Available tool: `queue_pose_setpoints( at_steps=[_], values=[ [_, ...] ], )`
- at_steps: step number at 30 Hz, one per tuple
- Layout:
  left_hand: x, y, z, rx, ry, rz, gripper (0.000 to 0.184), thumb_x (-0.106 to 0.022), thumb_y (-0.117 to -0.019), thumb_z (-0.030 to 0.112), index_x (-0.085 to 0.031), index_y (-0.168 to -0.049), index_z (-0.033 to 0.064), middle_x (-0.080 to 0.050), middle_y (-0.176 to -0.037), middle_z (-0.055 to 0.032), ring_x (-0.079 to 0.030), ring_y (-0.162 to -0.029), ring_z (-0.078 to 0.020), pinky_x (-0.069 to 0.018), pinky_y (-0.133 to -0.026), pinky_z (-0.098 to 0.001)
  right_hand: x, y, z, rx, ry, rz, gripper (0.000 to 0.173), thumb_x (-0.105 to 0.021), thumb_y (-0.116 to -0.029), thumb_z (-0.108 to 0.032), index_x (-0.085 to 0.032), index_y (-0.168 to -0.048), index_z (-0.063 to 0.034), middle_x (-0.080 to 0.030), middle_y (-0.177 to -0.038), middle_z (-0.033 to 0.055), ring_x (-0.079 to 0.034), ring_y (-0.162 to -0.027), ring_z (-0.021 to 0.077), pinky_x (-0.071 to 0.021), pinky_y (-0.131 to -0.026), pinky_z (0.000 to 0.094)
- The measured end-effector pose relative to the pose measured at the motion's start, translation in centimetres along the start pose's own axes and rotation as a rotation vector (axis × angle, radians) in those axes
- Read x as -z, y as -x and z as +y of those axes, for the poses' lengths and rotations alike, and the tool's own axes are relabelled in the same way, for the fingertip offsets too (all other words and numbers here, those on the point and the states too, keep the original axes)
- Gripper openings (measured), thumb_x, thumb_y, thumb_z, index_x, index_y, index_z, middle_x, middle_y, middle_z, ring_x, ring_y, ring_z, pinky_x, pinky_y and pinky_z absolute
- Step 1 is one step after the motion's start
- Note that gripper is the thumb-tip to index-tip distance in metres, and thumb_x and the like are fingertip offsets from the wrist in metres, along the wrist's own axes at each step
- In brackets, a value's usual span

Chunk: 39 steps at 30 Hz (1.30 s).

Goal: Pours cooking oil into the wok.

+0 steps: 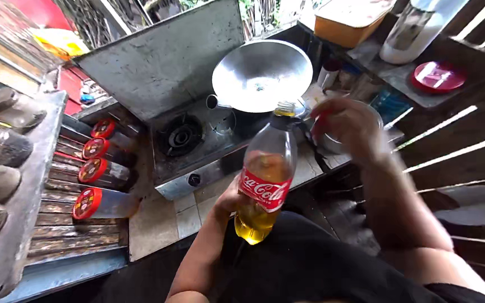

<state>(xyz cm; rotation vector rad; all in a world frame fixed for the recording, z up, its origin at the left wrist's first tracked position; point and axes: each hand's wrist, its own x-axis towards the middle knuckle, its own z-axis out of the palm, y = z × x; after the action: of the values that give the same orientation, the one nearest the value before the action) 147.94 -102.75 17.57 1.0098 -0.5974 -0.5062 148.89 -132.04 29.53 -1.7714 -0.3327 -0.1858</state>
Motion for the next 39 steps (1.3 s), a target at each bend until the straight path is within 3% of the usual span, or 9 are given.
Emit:
queue_pose_setpoints(
  at_steps=[3,5,7,10,14,18,25,30,39],
  values=[
    [-0.1,-1.8,0.4,-0.008,-0.031,0.124,0.052,-0.088,-0.0735,0.031,-0.068,-0.121,0.0292,-0.075,-0.112,0.0127,-0.069,-0.103,0.001,-0.0583,-0.091,-0.0221,-3.9,1.4,4.5,-0.163,-0.163,-0.022,0.062,-0.024,-0.1102,-0.045,-0.055,-0.135,0.0029,-0.066,-0.112,0.0045,-0.064,-0.093,0.0058,-0.0563,-0.083,0.0283],
    [-0.6,-3.0,0.3,0.036,-0.079,0.261,0.057,-0.093,-0.0669,0.035,-0.066,-0.117,0.0244,-0.076,-0.106,0.0116,-0.07,-0.097,0.0,-0.0594,-0.087,-0.023,-5.7,1.5,5.4,-0.174,-0.283,-0.091,0.072,-0.03,-0.1076,-0.056,-0.051,-0.14,0.0047,-0.062,-0.129,0.0118,-0.061,-0.117,0.0101,-0.053,-0.1,0.0307],
    [-1.5,-3.9,0.1,0.096,-0.138,0.423,0.069,-0.095,-0.0598,0.041,-0.06,-0.115,0.0192,-0.075,-0.099,0.0123,-0.07,-0.092,0.0008,-0.0597,-0.083,-0.0222,-6.3,0.7,5.6,-0.202,-0.336,-0.159,0.066,-0.037,-0.107,-0.048,-0.045,-0.145,0.0056,-0.054,-0.138,0.0191,-0.056,-0.128,0.0146,-0.0482,-0.108,0.0313],
    [-2.0,-4.9,0.1,0.139,-0.139,0.568,0.071,-0.095,-0.0569,0.044,-0.059,-0.113,0.0184,-0.074,-0.094,0.0129,-0.07,-0.087,0.0015,-0.0599,-0.079,-0.0211,-6.1,-1.4,5.9,-0.335,-0.464,-0.212,0.063,-0.037,-0.1063,-0.043,-0.038,-0.15,0.002,-0.053,-0.139,0.0197,-0.057,-0.126,0.0157,-0.0495,-0.105,0.0313],
    [-0.8,-4.4,-0.2,0.036,-0.12,0.484,0.045,-0.087,-0.0734,0.036,-0.069,-0.114,0.0279,-0.077,-0.103,0.0132,-0.071,-0.095,0.0022,-0.0591,-0.085,-0.02,-6.2,-3.4,6.7,-0.412,-0.641,-0.318,0.077,-0.055,-0.1003,-0.043,-0.024,-0.159,-0.0041,-0.05,-0.145,0.02,-0.062,-0.123,0.0177,-0.0544,-0.101,0.0347],
    [-0.3,-4.0,0.2,-0.028,-0.177,0.446,0.043,-0.083,-0.0811,0.032,-0.069,-0.122,0.0302,-0.075,-0.111,0.0145,-0.069,-0.102,0.0042,-0.0572,-0.09,-0.0185,-6.6,-4.9,6.9,-0.398,-0.704,-0.412,0.089,-0.061,-0.0969,-0.045,-0.015,-0.164,-0.0095,-0.041,-0.153,0.024,-0.057,-0.13,0.0225,-0.0513,-0.106,0.0382],
    [-0.1,-3.6,0.9,0.031,-0.292,0.549,0.047,-0.085,-0.0778,0.04,-0.069,-0.121,0.0302,-0.075,-0.11,0.0157,-0.069,-0.1,0.005,-0.057,-0.09,-0.0177,-7.1,-5.9,7.8,-0.379,-0.781,-0.437,0.086,-0.057,-0.0987,-0.044,-0.018,-0.162,0.0001,-0.035,-0.157,0.0285,-0.05,-0.138,0.0259,-0.0455,-0.113,0.0382],
    [0.3,-3.7,1.1,0.102,-0.275,0.542,0.042,-0.083,-0.079,0.041,-0.071,-0.118,0.0309,-0.076,-0.108,0.0153,-0.069,-0.099,0.0053,-0.0571,-0.089,-0.0173,-7.8,-6.1,8.5,-0.512,-0.847,-0.399,0.083,-0.059,-0.0987,-0.042,-0.02,-0.162,-0.0039,-0.037,-0.155,0.029,-0.051,-0.136,0.0315,-0.0478,-0.11,0.0432],
    [-0.7,-4.3,1.6,0.199,-0.374,0.616,0.036,-0.083,-0.0776,0.047,-0.072,-0.109,0.0327,-0.077,-0.101,0.0155,-0.07,-0.093,0.006,-0.0579,-0.084,-0.0168,-7.3,-5.7,8.7,-0.565,-0.92,-0.319,0.073,-0.059,-0.1021,-0.034,-0.028,-0.158,0.0001,-0.04,-0.152,0.0317,-0.051,-0.135,0.036,-0.046,-0.112,0.0471]
  ],
)
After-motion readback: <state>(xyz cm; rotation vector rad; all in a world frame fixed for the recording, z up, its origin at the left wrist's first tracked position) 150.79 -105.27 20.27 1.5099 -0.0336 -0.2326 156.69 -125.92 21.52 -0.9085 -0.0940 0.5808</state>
